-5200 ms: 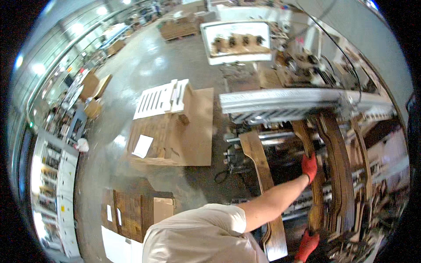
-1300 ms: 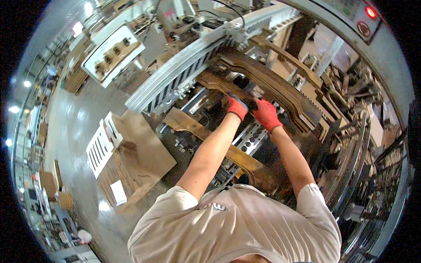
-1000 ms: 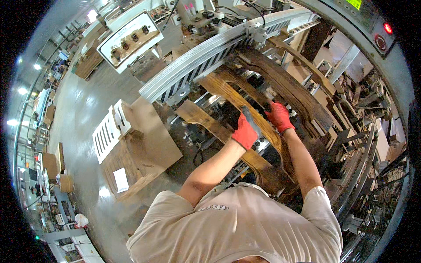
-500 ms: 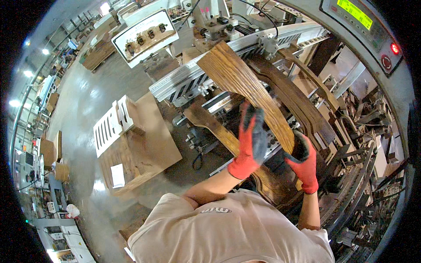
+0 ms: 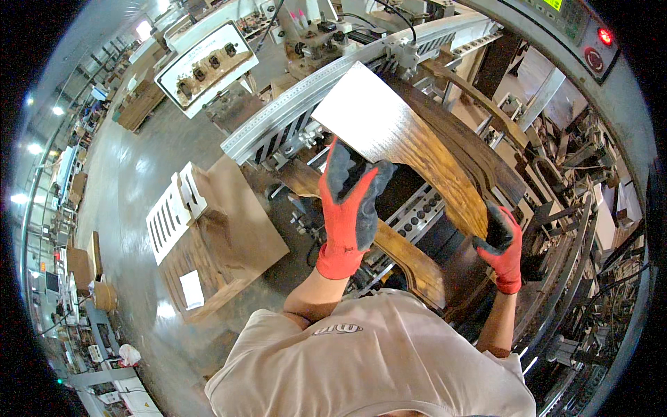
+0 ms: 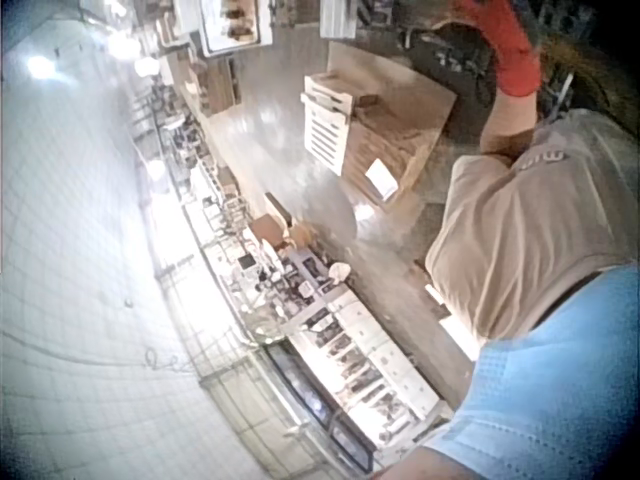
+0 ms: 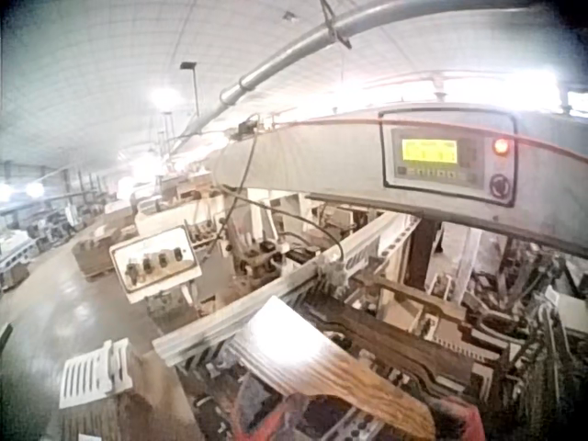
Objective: The person takes curved wooden boards from a stack and feeds them one by one into a processing machine while wearing gloves.
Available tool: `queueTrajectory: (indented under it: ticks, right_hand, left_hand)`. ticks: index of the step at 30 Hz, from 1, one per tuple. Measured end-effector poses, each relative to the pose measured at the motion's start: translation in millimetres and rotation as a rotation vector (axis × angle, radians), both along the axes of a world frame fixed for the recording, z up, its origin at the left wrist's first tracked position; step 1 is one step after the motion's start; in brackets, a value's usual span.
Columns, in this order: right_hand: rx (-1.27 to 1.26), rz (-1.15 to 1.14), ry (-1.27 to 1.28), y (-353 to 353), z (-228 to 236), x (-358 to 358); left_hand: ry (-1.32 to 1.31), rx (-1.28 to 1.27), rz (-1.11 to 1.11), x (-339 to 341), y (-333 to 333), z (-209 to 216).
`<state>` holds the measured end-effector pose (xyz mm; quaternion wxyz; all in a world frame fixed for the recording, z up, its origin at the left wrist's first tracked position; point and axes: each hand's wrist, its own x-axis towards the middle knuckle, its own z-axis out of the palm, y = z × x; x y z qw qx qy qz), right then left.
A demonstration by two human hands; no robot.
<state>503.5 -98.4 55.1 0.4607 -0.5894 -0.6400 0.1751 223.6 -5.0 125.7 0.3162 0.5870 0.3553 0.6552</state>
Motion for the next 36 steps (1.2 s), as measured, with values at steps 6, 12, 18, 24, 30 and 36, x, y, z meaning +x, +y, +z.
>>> queueTrajectory:
  ticks: [6, 12, 18, 24, 30, 36]
  right_hand:
    - [-0.038, -0.007, -0.008, -3, 16, -7]
    - [-0.068, -0.01, -0.055, -4, 26, -12]
    - [-0.031, 0.004, -0.107, -1, 16, -6]
    - [-0.05, -0.005, -0.14, -2, 7, 4]
    - [-0.016, -0.09, -0.173, -2, -3, 5]
    - [-0.046, -0.053, -0.126, -2, 7, 3]
  left_hand:
    - [-0.387, -0.108, -0.236, -5, 11, -12]
    - [0.586, 0.108, 0.299, -22, 4, -26]
    - [-0.109, -0.086, 0.156, -10, 0, -18]
    - [-0.541, -0.343, -0.158, -9, -6, 13]
    - [-0.462, -0.379, -0.039, -12, -2, -1]
    - [-0.328, -0.313, -0.024, -11, 2, -8]
